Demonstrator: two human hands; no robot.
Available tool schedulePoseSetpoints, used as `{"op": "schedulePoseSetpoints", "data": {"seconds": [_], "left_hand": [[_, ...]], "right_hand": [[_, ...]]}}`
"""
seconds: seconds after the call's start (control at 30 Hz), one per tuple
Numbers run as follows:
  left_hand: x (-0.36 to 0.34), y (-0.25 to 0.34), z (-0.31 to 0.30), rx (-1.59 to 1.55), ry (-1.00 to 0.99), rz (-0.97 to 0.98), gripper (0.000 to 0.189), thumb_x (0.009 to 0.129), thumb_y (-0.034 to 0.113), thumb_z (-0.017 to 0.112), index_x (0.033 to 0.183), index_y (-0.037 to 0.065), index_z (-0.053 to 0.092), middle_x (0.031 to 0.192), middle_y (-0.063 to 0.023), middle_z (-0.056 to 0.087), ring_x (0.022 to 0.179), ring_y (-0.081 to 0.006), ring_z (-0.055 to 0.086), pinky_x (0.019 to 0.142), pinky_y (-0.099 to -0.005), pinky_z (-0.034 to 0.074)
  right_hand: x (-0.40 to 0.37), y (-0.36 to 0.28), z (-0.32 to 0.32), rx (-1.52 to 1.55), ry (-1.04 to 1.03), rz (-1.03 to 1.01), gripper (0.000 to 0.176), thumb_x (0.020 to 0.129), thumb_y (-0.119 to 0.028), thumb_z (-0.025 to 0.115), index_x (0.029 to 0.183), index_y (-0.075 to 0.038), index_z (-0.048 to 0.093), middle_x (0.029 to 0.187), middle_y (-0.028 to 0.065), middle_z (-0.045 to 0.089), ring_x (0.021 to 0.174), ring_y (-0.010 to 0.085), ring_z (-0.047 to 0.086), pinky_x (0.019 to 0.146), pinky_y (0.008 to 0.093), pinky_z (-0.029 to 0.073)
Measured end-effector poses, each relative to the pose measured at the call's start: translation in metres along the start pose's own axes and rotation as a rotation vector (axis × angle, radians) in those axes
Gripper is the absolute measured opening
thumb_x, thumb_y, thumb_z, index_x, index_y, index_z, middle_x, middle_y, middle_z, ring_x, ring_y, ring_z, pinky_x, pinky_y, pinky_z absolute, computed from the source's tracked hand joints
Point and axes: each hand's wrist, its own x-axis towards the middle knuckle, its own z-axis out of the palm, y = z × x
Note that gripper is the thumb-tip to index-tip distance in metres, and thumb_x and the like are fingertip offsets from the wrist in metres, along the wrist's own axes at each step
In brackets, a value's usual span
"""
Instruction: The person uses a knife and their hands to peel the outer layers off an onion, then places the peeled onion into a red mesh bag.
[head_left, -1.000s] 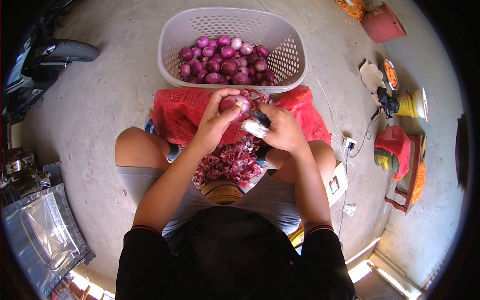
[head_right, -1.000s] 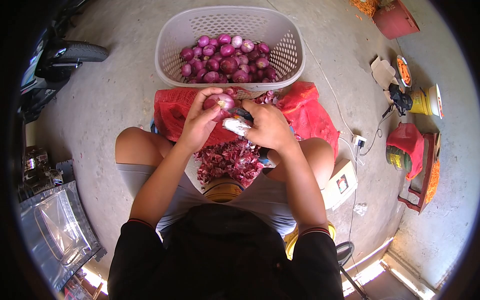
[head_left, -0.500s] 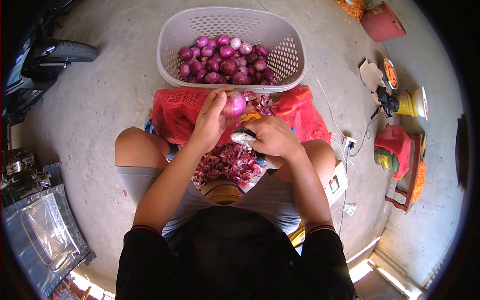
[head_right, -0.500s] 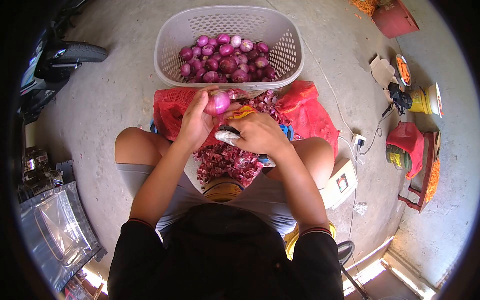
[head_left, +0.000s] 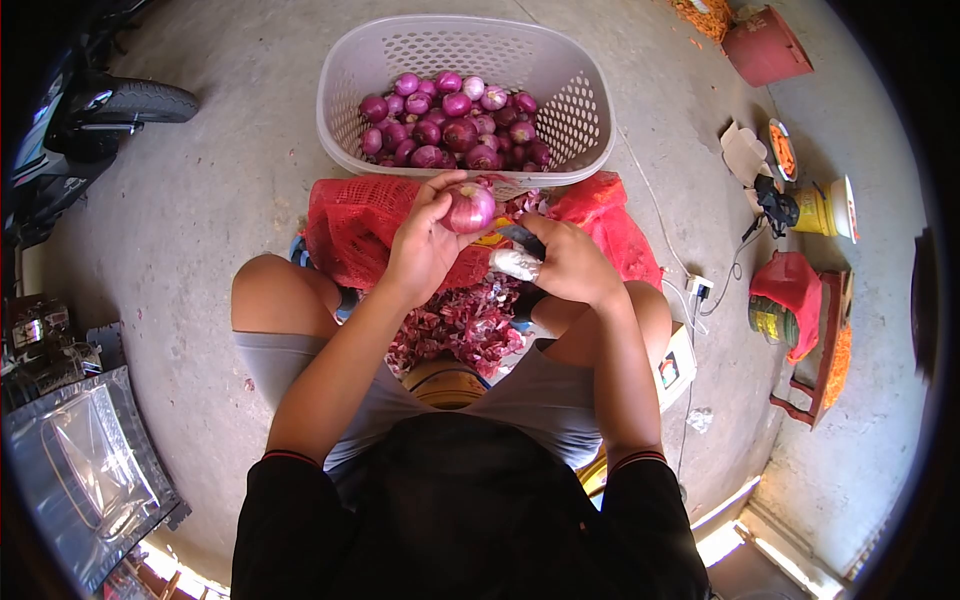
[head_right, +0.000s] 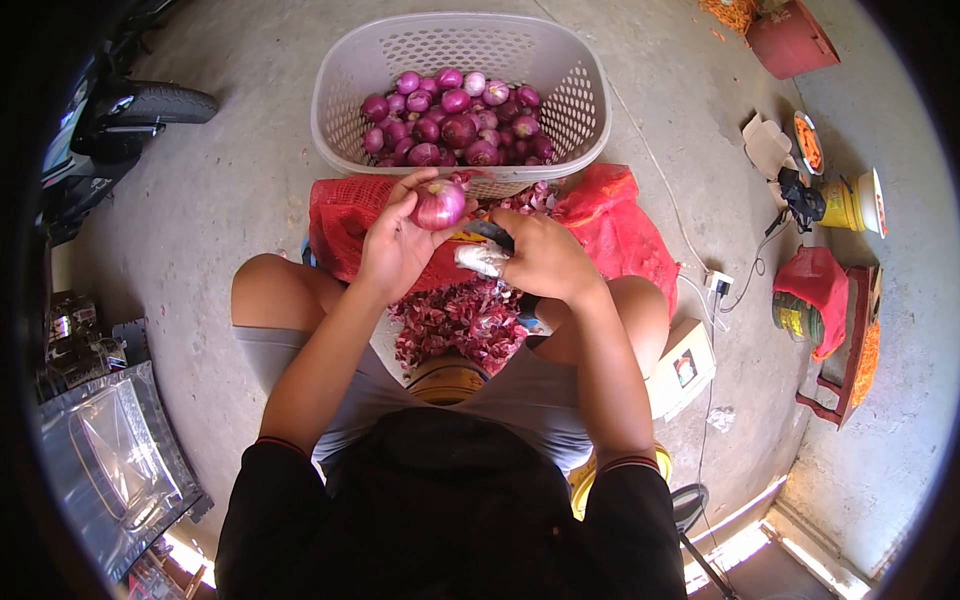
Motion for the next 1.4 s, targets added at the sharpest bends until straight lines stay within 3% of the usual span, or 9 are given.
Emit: {"op": "schedulePoseSetpoints", "data": {"seconds": [0.13,0.23,0.43,0.53,0.63,0.93,1.03,1.17,1.4], "left_hand": [[-0.003,-0.005,0.002,0.177,-0.060,0.105,0.039,0.090,0.010,0.039,0.129,0.004,0.035,0.130,-0.0133,0.042,0.122,-0.0233,0.043,0.105,-0.0389,0.033],[-0.005,-0.007,0.006,0.292,-0.109,0.215,0.038,0.089,0.007,0.041,0.127,0.002,0.037,0.126,-0.0113,0.042,0.114,-0.0179,0.044,0.101,-0.0324,0.033],[-0.005,-0.011,-0.001,0.473,-0.088,0.278,0.038,0.088,0.002,0.042,0.126,0.001,0.037,0.128,-0.0117,0.040,0.120,-0.0183,0.039,0.103,-0.0320,0.030],[-0.006,-0.012,0.000,0.442,-0.101,0.289,0.038,0.088,0.000,0.042,0.126,0.001,0.037,0.129,-0.0119,0.040,0.122,-0.0191,0.038,0.105,-0.0328,0.028],[-0.008,-0.012,0.000,0.517,-0.088,0.281,0.038,0.088,0.000,0.042,0.126,0.001,0.037,0.129,-0.0120,0.039,0.122,-0.0194,0.038,0.105,-0.0333,0.028],[-0.004,-0.009,0.004,0.074,-0.141,0.221,0.051,0.080,-0.004,0.043,0.130,0.002,0.035,0.130,-0.0123,0.038,0.123,-0.0201,0.038,0.105,-0.0328,0.029],[-0.002,-0.008,-0.003,0.327,-0.082,0.250,0.052,0.079,-0.007,0.048,0.128,0.003,0.036,0.130,-0.0113,0.037,0.122,-0.0203,0.039,0.104,-0.0335,0.032],[0.002,0.000,0.000,0.709,-0.149,0.490,0.057,0.070,-0.016,0.060,0.121,0.004,0.042,0.126,-0.0102,0.032,0.120,-0.0211,0.041,0.099,-0.0347,0.042],[0.003,-0.003,-0.001,0.766,-0.108,0.601,0.058,0.066,-0.012,0.067,0.116,0.005,0.044,0.121,-0.0100,0.033,0.116,-0.0205,0.043,0.096,-0.0328,0.045]], "right_hand": [[0.005,0.003,0.003,0.080,-0.028,0.064,0.033,0.081,-0.029,0.065,0.097,0.000,0.059,0.077,0.0170,0.061,0.073,0.0285,0.060,0.068,0.0376,0.045],[0.006,0.008,0.009,0.152,-0.002,0.047,0.028,0.082,-0.023,0.062,0.098,0.000,0.058,0.080,0.0180,0.061,0.074,0.0292,0.059,0.069,0.0373,0.045],[0.006,0.002,0.008,0.181,-0.013,0.113,0.028,0.081,-0.019,0.060,0.102,0.000,0.058,0.082,0.0186,0.061,0.076,0.0295,0.059,0.071,0.0373,0.045],[0.007,-0.002,0.013,0.220,0.086,0.075,0.027,0.072,-0.013,0.056,0.094,0.000,0.062,0.078,0.0227,0.062,0.075,0.0356,0.062,0.068,0.0438,0.046],[0.008,0.001,0.016,0.288,0.032,0.059,0.026,0.071,-0.013,0.057,0.093,-0.001,0.063,0.078,0.0220,0.062,0.076,0.0364,0.062,0.068,0.0440,0.046],[0.007,0.007,0.017,0.162,0.069,0.007,0.030,0.072,-0.011,0.055,0.100,-0.001,0.058,0.079,0.0233,0.061,0.077,0.0396,0.059,0.070,0.0449,0.046],[0.004,0.012,0.013,0.154,0.017,-0.010,0.032,0.078,-0.009,0.052,0.109,-0.001,0.052,0.078,0.0222,0.061,0.071,0.0348,0.063,0.065,0.0422,0.048],[-0.001,-0.001,0.002,0.426,-0.142,0.197,0.028,0.087,-0.008,0.045,0.114,-0.001,0.047,0.074,0.0190,0.060,0.059,0.0249,0.064,0.056,0.0376,0.049],[-0.003,-0.001,0.004,0.480,-0.129,0.184,0.031,0.091,-0.011,0.044,0.119,0.004,0.044,0.072,0.0170,0.059,0.052,0.0222,0.062,0.052,0.0351,0.049]]}}
